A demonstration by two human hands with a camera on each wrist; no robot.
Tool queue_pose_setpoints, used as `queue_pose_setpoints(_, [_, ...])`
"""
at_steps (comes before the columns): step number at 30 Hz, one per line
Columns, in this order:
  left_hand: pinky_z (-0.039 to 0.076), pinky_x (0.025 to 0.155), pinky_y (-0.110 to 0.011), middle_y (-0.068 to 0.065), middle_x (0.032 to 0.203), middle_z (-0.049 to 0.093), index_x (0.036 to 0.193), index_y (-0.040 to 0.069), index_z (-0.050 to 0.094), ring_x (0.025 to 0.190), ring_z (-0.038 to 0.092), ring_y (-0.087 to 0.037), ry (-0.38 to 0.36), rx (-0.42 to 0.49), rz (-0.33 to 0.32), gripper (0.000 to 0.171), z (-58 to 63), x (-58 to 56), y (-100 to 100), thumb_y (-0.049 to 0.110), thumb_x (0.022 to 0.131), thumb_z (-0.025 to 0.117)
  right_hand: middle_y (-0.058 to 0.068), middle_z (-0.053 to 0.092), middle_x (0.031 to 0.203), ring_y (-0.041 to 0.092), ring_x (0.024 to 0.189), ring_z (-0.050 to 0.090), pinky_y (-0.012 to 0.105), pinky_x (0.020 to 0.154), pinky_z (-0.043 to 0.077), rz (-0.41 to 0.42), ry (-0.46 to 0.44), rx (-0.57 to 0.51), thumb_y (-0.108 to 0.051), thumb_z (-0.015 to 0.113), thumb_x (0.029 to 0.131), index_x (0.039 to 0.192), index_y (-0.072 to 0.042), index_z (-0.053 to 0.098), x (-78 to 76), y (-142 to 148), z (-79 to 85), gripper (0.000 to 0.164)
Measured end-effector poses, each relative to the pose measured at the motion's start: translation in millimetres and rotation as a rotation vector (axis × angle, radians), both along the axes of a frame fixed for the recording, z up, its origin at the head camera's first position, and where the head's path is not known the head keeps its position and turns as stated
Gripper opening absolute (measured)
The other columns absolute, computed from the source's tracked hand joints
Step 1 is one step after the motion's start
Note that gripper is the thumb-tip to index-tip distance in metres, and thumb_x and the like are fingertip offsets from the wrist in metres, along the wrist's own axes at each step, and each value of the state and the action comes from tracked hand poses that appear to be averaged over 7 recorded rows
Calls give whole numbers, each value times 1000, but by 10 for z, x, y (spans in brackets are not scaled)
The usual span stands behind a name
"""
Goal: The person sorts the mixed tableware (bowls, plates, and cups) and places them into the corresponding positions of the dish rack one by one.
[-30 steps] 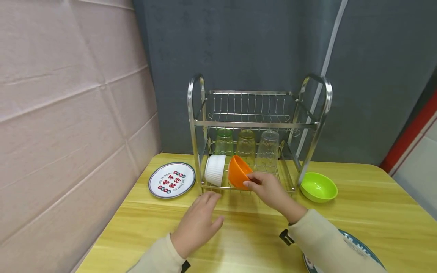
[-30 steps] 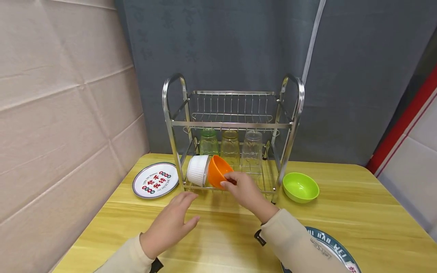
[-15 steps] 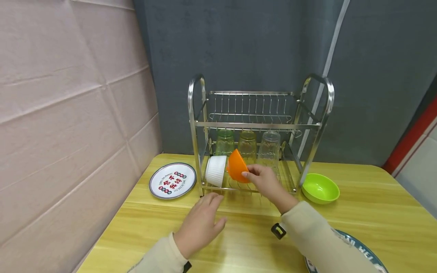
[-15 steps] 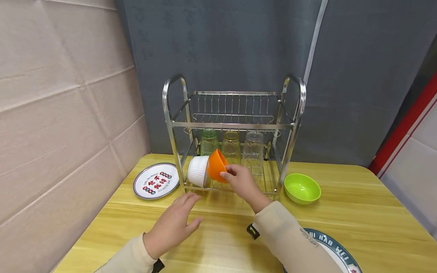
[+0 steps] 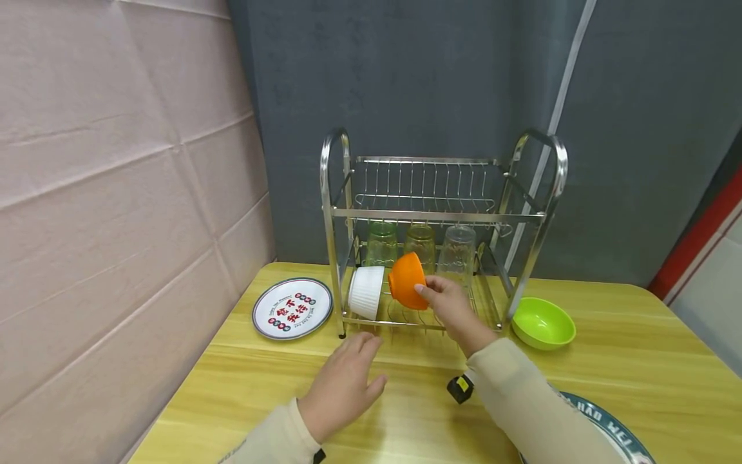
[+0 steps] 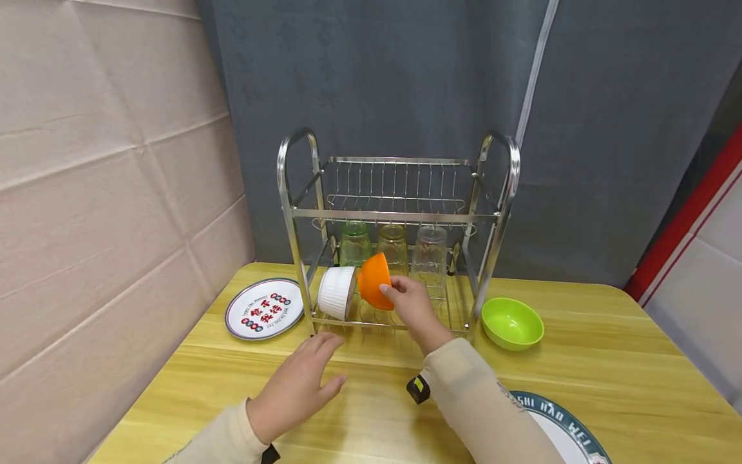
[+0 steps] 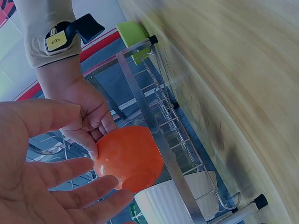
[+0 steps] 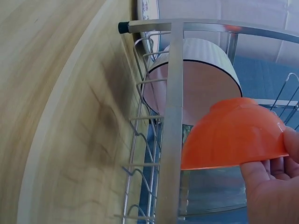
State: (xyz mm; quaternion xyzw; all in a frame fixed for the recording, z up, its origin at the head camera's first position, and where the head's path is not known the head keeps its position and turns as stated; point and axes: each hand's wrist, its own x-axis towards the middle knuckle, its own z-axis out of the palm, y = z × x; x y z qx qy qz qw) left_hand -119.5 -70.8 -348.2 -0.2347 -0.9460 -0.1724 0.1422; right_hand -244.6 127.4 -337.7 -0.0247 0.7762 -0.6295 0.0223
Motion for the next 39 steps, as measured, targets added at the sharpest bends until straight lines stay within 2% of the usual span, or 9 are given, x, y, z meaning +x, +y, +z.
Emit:
queue_pose_setpoints(5, [49, 97, -44, -15, 122, 59, 127, -2, 56, 111, 57, -28, 8, -18, -4, 53, -28, 12, 2, 22, 83, 73, 19, 56, 126, 32, 117, 54, 45, 103, 45, -21, -53, -99, -15, 58, 97, 123, 3, 59, -26, -45, -39, 32])
queue_pose_setpoints(9, [50, 96, -43, -15, 121, 60, 126, -1, 56, 109, 58, -27, 14, -40, -10, 52, -57, 10, 9, 22, 83, 73, 20, 55, 126, 30, 115, 54, 42, 103, 45, -21, -73, -180, -12, 56, 97, 123, 6, 57, -31, -99, -78, 31])
queue_pose_setpoints(15, [49, 96, -44, -14, 123, 59, 126, 0, 57, 110, 57, -28, 2, -50, -1, 51, -76, 10, 24, 24, 84, 72, 17, 55, 122, 22, 103, 52, 31, 92, 45, -35, -111, -265, -10, 55, 98, 122, 8, 55, -42, -153, -130, 30])
queue_pose_setpoints(22, [49, 97, -45, -15, 124, 58, 127, 0, 56, 111, 57, -28, -11, -43, 5, 52, -74, 21, 14, 23, 84, 73, 15, 55, 118, 19, 100, 51, 25, 85, 45, -43, -136, -307, -10, 53, 99, 124, 9, 52, -56, -185, -177, 32])
queue_pose_setpoints(27, [49, 97, -46, -15, 124, 58, 127, -1, 57, 111, 57, -29, -4, -33, 9, 52, -83, 25, -4, 23, 83, 73, 9, 56, 106, 15, 89, 50, 21, 77, 44, -41, -144, -335, -8, 52, 99, 121, 10, 52, -59, -211, -219, 29])
queue_pose_setpoints(30, [50, 96, -45, -15, 122, 59, 125, -1, 58, 110, 57, -28, 10, -30, 6, 51, -92, 18, -4, 23, 83, 73, 9, 56, 105, 14, 87, 49, 22, 78, 45, -39, -148, -352, -8, 53, 99, 120, 10, 52, -54, -225, -234, 28])
queue_pose_setpoints(37, [50, 94, -44, -14, 121, 59, 124, -1, 58, 108, 57, -27, 21, -32, 3, 50, -95, 14, 4, 23, 83, 74, 16, 54, 117, 21, 100, 54, 36, 98, 45, -50, -153, -357, -7, 52, 99, 119, 11, 53, -55, -250, -247, 27])
queue_pose_setpoints(39, [50, 94, -44, -14, 121, 59, 125, 0, 58, 108, 57, -27, 20, -34, 4, 51, -95, 13, 5, 23, 83, 74, 18, 54, 118, 22, 101, 54, 39, 100, 44, -47, -149, -348, -6, 51, 99, 120, 12, 52, -58, -249, -255, 28])
